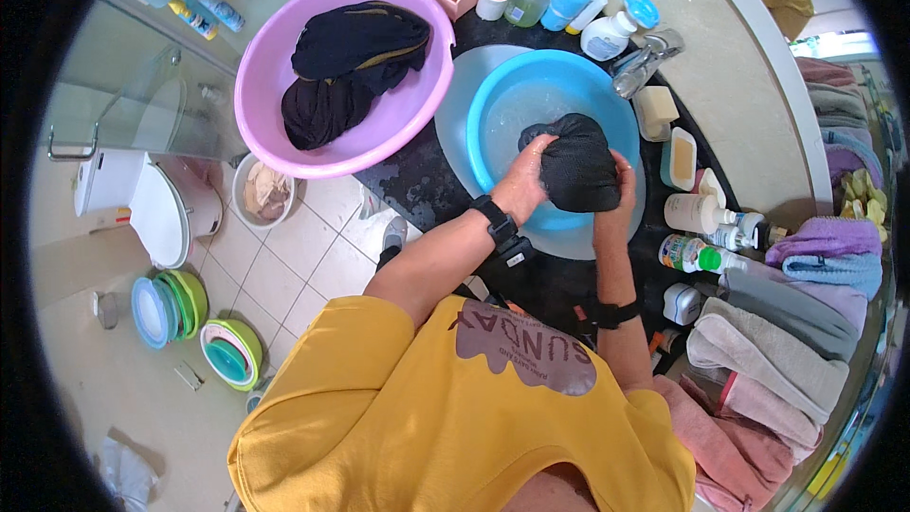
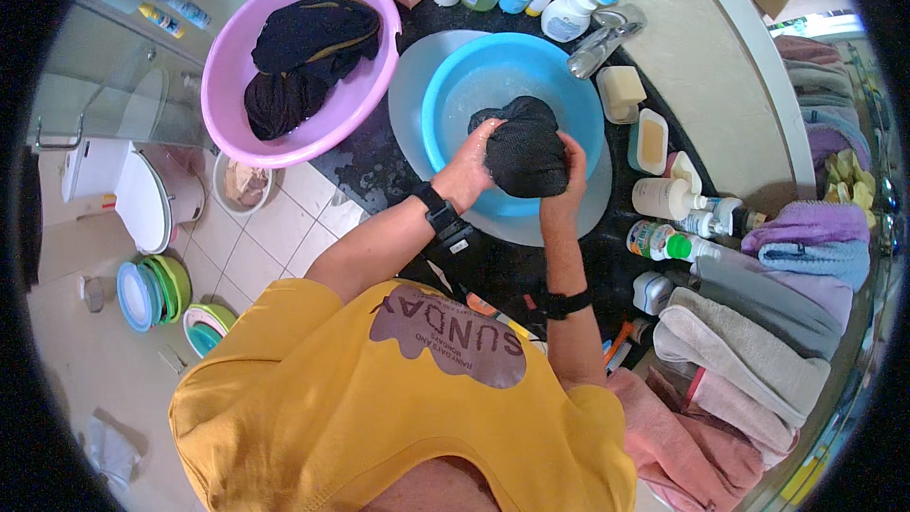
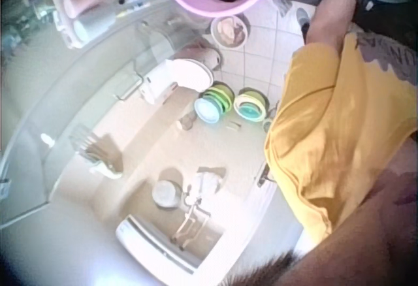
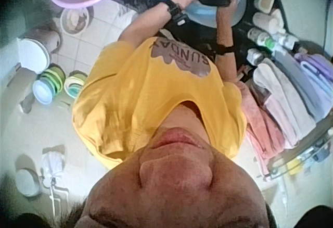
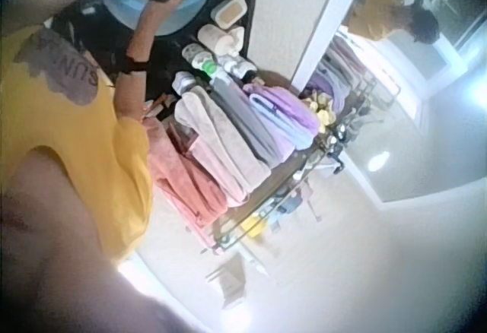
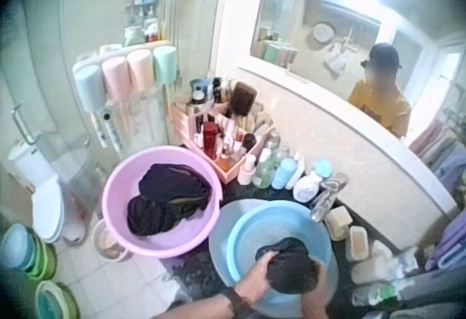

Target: The person hand washes several pieces of clothing in a bathroom sink. They scrub and rinse a black garment, then a red garment, and finally another black garment, transferring each to a pink basin after washing.

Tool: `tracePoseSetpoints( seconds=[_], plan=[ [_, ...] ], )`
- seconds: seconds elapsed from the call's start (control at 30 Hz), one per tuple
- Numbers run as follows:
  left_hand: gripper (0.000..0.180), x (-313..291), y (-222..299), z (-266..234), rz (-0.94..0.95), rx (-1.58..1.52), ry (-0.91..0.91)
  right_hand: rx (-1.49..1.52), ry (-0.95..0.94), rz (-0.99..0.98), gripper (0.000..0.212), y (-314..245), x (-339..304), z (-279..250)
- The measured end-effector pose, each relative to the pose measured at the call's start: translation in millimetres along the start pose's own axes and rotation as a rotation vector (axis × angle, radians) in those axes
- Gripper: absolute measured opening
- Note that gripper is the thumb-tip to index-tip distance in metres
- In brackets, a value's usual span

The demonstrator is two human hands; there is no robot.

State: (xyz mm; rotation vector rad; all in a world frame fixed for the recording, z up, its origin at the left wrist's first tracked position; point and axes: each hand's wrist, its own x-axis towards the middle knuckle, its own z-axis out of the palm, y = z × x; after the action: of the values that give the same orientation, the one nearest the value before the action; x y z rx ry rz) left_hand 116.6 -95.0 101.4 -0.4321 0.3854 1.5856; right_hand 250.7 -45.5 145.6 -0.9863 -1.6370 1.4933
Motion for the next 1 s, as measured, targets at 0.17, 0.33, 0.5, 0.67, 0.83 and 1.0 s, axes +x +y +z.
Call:
tracePoseSetpoints(
  seconds=[0.17, 0.33, 0.5, 0.67, 0.83, 1.0],
  plan=[
    [0.028, -3, -10, -2, -0.121, -0.064, 0.111, -0.434, -0.456, -0.172, 0.081, -46, 14, -29],
    [0.034, 0, -6, -1, -0.186, -0.071, 0.068, -0.475, -0.720, -0.104, 0.093, -79, 18, -46],
    [0.040, 2, -7, 7, 0.044, -0.007, 0.111, -0.102, -0.358, -0.008, 0.074, -44, 2, -26],
    [0.041, -19, -19, 34, 0.348, 0.330, 0.051, 0.651, 0.255, 0.354, 0.048, 17, -5, -4],
    [0.047, -41, -27, 51, 0.463, 0.670, -0.121, 0.967, 0.067, 0.653, 0.053, 18, 4, -21],
    [0.049, -26, -17, 57, 0.498, 0.550, -0.120, 0.938, 0.008, 0.728, 0.042, 9, 13, -28]
  ],
)
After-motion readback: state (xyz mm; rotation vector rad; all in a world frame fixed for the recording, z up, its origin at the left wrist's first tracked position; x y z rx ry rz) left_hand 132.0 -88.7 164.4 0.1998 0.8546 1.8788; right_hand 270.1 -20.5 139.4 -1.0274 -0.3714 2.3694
